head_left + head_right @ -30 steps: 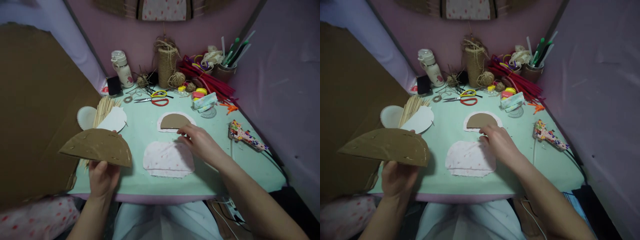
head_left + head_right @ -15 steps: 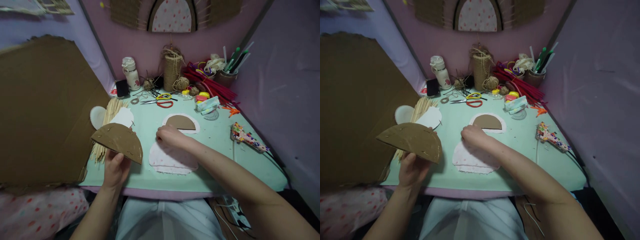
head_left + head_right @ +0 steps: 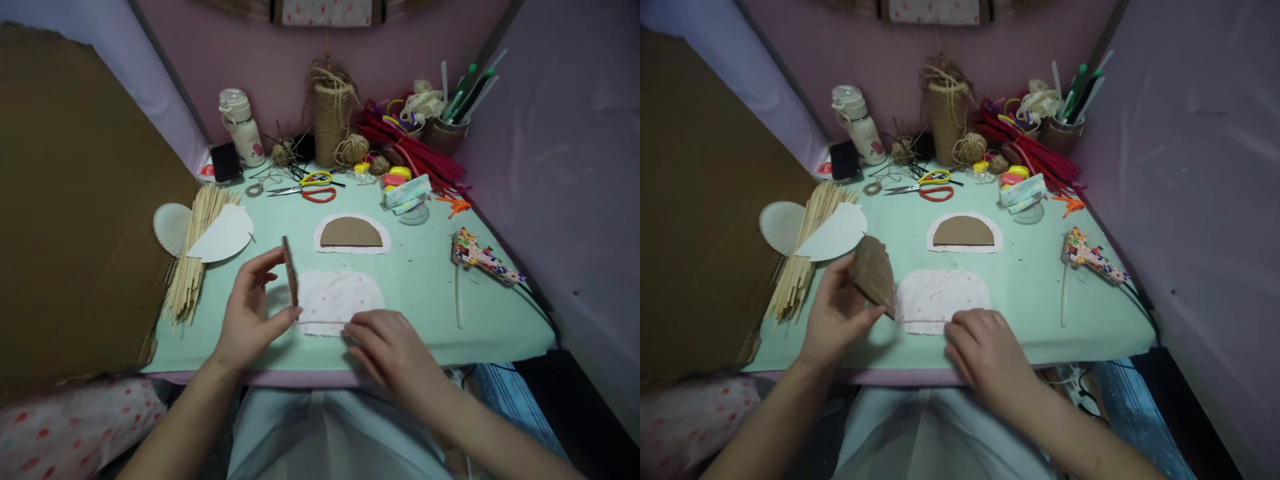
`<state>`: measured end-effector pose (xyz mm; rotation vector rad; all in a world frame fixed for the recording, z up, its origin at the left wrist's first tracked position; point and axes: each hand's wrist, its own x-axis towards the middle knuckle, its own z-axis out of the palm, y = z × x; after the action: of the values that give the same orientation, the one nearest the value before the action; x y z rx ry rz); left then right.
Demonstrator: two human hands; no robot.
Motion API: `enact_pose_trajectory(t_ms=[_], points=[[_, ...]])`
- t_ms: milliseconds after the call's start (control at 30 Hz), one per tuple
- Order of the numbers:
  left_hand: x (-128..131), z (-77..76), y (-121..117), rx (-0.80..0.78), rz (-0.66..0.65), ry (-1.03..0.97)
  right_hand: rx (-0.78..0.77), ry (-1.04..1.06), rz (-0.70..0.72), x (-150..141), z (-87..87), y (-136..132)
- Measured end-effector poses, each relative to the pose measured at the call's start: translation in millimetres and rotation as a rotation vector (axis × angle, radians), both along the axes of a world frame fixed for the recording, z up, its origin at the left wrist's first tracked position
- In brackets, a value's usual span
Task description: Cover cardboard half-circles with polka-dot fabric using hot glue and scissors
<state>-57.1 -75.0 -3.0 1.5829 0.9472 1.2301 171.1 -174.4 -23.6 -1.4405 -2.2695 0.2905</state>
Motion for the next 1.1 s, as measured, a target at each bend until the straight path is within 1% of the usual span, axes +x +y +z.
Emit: enact_pose_trajectory(t_ms=[67, 133, 200, 267, 400, 567, 733, 1100], points=[[12.6, 9.4, -0.5, 0.061, -0.086, 0.257, 0.014, -0.006, -0.031, -8.7, -16.1, -26.5], [26.4, 18.5, -1.8, 0.111, -0.171, 0.482, 0.034, -0.018, -0.052, -19.2, -28.6, -39.8], [38.6, 24.8, -3.7, 0.186, -0.242, 0.656, 0.036, -0.039, -0.079, -28.0, -36.4, -43.8], [47.6, 27.6, -5.6, 0.269, -0.302, 0.798, 0.024, -0.053, -0.105, -33.4, -40.7, -44.1], [56.0, 25.3, -7.1, 0.370, -0.379, 0.989, 0.024, -0.046, -0.127, -36.7, -45.8, -45.6], [58.5, 16.6, -3.5, 0.343, -0.412, 1.078, 0.046, -0.039, -0.125, -36.3, -51.9, -48.2], [59.9, 11.8, -0.4, 0.307, -0.434, 1.096, 0.103, 0.000, -0.137, -37.6, -57.2, -48.0], [59.5, 4.7, 3.9, 0.290, -0.457, 1.112, 0.088, 0.004, -0.138, -36.7, -57.1, -51.8]])
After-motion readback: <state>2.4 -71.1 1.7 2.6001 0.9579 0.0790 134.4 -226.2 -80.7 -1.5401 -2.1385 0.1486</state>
